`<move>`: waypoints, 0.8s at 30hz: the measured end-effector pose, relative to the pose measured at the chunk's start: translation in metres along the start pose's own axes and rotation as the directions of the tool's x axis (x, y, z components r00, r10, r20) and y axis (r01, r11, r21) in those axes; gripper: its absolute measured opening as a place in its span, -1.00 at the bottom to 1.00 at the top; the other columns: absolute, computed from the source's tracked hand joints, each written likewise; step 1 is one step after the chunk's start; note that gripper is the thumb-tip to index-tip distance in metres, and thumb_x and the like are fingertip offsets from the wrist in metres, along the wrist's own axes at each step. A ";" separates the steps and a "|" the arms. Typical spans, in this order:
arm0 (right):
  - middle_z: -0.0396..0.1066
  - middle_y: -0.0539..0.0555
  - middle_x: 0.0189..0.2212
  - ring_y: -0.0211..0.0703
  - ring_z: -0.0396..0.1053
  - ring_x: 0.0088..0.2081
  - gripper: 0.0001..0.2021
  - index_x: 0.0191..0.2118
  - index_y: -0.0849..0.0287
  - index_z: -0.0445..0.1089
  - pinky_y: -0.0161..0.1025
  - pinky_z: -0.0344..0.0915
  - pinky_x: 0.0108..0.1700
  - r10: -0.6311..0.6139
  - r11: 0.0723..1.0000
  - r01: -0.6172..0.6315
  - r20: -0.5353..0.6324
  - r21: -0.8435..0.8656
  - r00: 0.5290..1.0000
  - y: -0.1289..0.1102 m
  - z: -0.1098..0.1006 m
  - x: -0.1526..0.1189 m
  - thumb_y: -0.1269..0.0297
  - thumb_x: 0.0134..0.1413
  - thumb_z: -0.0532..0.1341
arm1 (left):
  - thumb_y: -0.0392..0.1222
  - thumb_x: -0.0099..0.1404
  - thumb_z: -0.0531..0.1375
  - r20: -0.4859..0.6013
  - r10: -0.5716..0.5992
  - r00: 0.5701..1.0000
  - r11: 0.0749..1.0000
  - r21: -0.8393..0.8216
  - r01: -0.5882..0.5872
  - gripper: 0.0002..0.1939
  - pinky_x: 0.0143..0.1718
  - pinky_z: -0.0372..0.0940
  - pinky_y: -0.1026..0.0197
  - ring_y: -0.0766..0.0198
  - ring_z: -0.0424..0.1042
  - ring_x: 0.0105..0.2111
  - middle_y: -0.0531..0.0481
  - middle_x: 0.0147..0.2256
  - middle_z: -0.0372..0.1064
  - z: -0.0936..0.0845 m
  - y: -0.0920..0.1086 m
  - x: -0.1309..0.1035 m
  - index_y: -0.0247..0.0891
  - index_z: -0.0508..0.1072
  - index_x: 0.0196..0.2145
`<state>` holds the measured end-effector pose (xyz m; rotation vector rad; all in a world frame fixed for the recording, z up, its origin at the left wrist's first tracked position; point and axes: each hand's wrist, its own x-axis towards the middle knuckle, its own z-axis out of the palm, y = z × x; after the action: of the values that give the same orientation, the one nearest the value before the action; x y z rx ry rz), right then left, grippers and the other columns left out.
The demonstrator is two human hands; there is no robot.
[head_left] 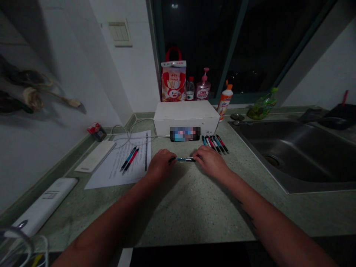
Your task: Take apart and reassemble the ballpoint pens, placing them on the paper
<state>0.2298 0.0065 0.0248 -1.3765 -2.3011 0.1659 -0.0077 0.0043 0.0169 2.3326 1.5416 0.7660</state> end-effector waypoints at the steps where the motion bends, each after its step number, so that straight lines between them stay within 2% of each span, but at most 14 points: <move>1: 0.48 0.12 -0.28 -0.02 0.41 -0.15 -0.87 -0.25 0.12 0.54 -0.12 0.29 -0.08 -0.003 1.000 0.003 0.011 0.007 1.000 -0.001 0.000 0.000 0.39 0.29 0.23 | -0.24 0.29 0.22 -0.009 -0.006 1.000 1.000 -0.020 0.006 -0.85 -0.14 0.28 0.05 0.05 0.41 -0.19 -0.13 -0.27 0.48 0.001 0.000 0.000 -0.17 0.61 -0.26; 5: 0.48 0.11 -0.28 -0.04 0.41 -0.15 -0.89 -0.25 0.16 0.54 -0.15 0.27 -0.08 -0.024 0.999 0.022 0.059 0.031 0.998 -0.007 0.000 0.000 0.39 0.28 0.24 | -0.19 0.32 0.19 0.012 0.010 1.000 0.997 -0.074 -0.009 -0.83 -0.20 0.26 0.11 0.13 0.39 -0.25 -0.07 -0.30 0.46 0.006 0.003 -0.003 -0.22 0.60 -0.25; 12: 0.48 0.10 -0.29 -0.05 0.41 -0.16 -0.89 -0.26 0.15 0.53 -0.17 0.25 -0.10 -0.021 0.998 0.016 0.082 0.065 0.996 -0.008 0.002 -0.001 0.40 0.27 0.25 | -0.25 0.29 0.19 0.050 0.033 0.998 0.996 -0.090 -0.028 -0.86 -0.26 0.24 0.16 0.18 0.38 -0.30 -0.06 -0.34 0.43 0.006 0.005 -0.004 -0.25 0.57 -0.31; 19: 0.47 0.12 -0.28 -0.03 0.41 -0.14 -0.86 -0.28 0.16 0.54 -0.16 0.25 -0.08 0.013 1.000 -0.016 0.139 0.015 0.990 0.003 -0.006 0.000 0.46 0.24 0.23 | -0.26 0.29 0.18 0.059 -0.058 0.997 0.998 0.008 0.057 -0.86 -0.23 0.24 0.15 0.15 0.41 -0.27 -0.07 -0.31 0.46 -0.002 0.002 -0.002 -0.24 0.57 -0.33; 24: 0.50 0.11 -0.28 -0.05 0.43 -0.14 -0.91 -0.29 0.14 0.57 -0.17 0.27 -0.08 -0.043 0.997 0.026 0.231 0.077 0.972 0.001 -0.001 -0.001 0.45 0.18 0.31 | -0.27 0.31 0.19 0.100 -0.085 0.991 0.991 0.108 0.074 -0.86 -0.18 0.27 0.13 0.11 0.43 -0.19 -0.10 -0.25 0.47 0.005 -0.002 -0.003 -0.23 0.57 -0.28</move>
<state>0.2316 0.0057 0.0249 -1.3405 -2.4796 0.4163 -0.0072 0.0030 0.0114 2.3272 1.6546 0.5480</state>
